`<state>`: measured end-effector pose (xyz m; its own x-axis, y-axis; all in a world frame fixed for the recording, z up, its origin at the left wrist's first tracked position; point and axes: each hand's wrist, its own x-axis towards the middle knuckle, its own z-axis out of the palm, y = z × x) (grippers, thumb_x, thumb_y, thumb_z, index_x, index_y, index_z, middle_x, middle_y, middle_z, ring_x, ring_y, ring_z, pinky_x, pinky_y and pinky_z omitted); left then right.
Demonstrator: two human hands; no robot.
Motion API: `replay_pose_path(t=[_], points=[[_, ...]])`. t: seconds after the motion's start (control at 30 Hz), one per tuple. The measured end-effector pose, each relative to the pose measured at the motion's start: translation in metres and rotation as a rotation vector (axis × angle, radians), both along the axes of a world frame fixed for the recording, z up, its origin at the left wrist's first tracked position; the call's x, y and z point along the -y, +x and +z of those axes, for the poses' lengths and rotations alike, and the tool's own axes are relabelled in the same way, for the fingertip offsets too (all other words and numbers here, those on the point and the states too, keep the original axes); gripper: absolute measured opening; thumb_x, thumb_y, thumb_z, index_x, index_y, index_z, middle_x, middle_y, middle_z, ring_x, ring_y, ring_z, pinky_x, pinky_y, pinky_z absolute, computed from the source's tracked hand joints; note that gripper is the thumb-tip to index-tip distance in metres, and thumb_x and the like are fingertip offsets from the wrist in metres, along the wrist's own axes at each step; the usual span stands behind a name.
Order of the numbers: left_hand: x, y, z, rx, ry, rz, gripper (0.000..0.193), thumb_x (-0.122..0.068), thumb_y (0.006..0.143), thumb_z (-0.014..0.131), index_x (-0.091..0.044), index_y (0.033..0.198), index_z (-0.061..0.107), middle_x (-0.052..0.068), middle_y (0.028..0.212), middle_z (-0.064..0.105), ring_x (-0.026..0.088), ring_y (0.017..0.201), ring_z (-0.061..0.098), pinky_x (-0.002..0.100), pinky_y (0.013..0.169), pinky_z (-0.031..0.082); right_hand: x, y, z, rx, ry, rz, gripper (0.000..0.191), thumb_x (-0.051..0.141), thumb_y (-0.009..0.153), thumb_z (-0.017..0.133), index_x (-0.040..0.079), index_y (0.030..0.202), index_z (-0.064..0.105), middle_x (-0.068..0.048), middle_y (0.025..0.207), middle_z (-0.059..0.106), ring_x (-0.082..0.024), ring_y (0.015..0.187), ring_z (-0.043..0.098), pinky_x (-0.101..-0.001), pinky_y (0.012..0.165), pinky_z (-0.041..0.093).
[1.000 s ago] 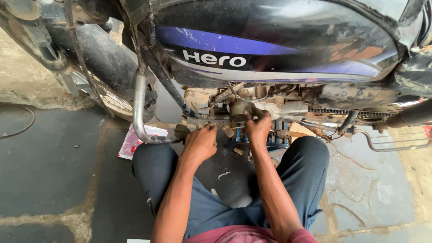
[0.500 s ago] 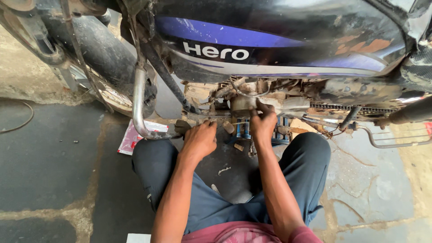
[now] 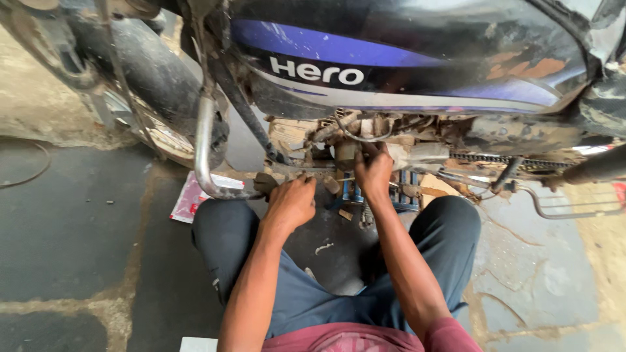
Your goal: The person sits on the ground and uses a wrench to loosen and tighten bolts on the motorcycle engine area. They wipe the engine with a cloth and continue adjusting components with both hands.
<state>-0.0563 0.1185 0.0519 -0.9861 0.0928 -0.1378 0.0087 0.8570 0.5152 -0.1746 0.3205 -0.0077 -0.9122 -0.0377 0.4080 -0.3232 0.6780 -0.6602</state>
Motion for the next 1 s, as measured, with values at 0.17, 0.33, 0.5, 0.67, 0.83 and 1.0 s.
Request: replay_pose_path(t=[0.17,0.33,0.5,0.67,0.83,1.0], points=[[0.003,-0.002,-0.003,-0.019,0.003,0.016,0.029,-0.008,0.083,0.065,-0.002,0.112,0.066,0.018,0.119,0.068,0.041,0.108,0.066,0.054,0.09,0.053,0.002,-0.014,-0.005,0.134,-0.005,-0.17,0.036,0.005,0.09,0.072,-0.013,0.121,0.067,-0.03,0.116,0.07,-0.033,0.083,0.075,-0.0376,0.071,0.062],[0.003,-0.006,-0.007,-0.003,0.0,-0.002,0.035,-0.008,0.08,0.067,-0.002,0.115,0.064,0.019,0.119,0.067,0.041,0.107,0.066,0.054,0.088,0.053,0.0,-0.024,-0.001,0.329,-0.116,-0.132,0.035,0.007,0.09,0.069,-0.008,0.121,0.068,-0.024,0.106,0.075,-0.033,0.076,0.076,-0.0424,0.069,0.061],[0.003,-0.008,-0.007,-0.004,-0.004,0.018,0.03,-0.009,0.083,0.066,-0.002,0.112,0.065,0.018,0.12,0.067,0.041,0.107,0.067,0.054,0.089,0.053,0.002,-0.025,0.0,0.163,-0.055,-0.062,0.028,0.007,0.088,0.072,-0.011,0.11,0.072,-0.026,0.1,0.077,-0.032,0.085,0.077,-0.0413,0.082,0.06],[0.002,-0.007,-0.005,-0.054,0.023,0.016,0.038,-0.008,0.078,0.069,-0.001,0.115,0.064,0.02,0.118,0.066,0.043,0.105,0.066,0.056,0.085,0.052,0.005,-0.021,-0.002,0.058,-0.072,-0.149,0.032,0.001,0.084,0.073,-0.009,0.115,0.074,-0.029,0.108,0.073,-0.036,0.087,0.074,-0.0434,0.08,0.059],[0.0,-0.008,-0.005,0.018,-0.007,0.007,0.035,-0.009,0.083,0.067,-0.001,0.118,0.064,0.02,0.118,0.067,0.042,0.106,0.067,0.054,0.089,0.053,0.008,-0.02,0.005,0.365,-0.231,-0.174,0.032,0.005,0.09,0.067,-0.005,0.121,0.067,-0.023,0.109,0.074,-0.031,0.084,0.077,-0.0427,0.076,0.06],[-0.001,-0.01,-0.006,0.017,-0.004,0.022,0.036,-0.007,0.083,0.065,-0.002,0.119,0.065,0.02,0.12,0.067,0.042,0.107,0.066,0.055,0.089,0.053,0.005,-0.021,0.012,0.324,-0.109,-0.12,0.029,0.005,0.09,0.069,-0.008,0.116,0.072,-0.025,0.107,0.076,-0.032,0.087,0.077,-0.0413,0.08,0.061]])
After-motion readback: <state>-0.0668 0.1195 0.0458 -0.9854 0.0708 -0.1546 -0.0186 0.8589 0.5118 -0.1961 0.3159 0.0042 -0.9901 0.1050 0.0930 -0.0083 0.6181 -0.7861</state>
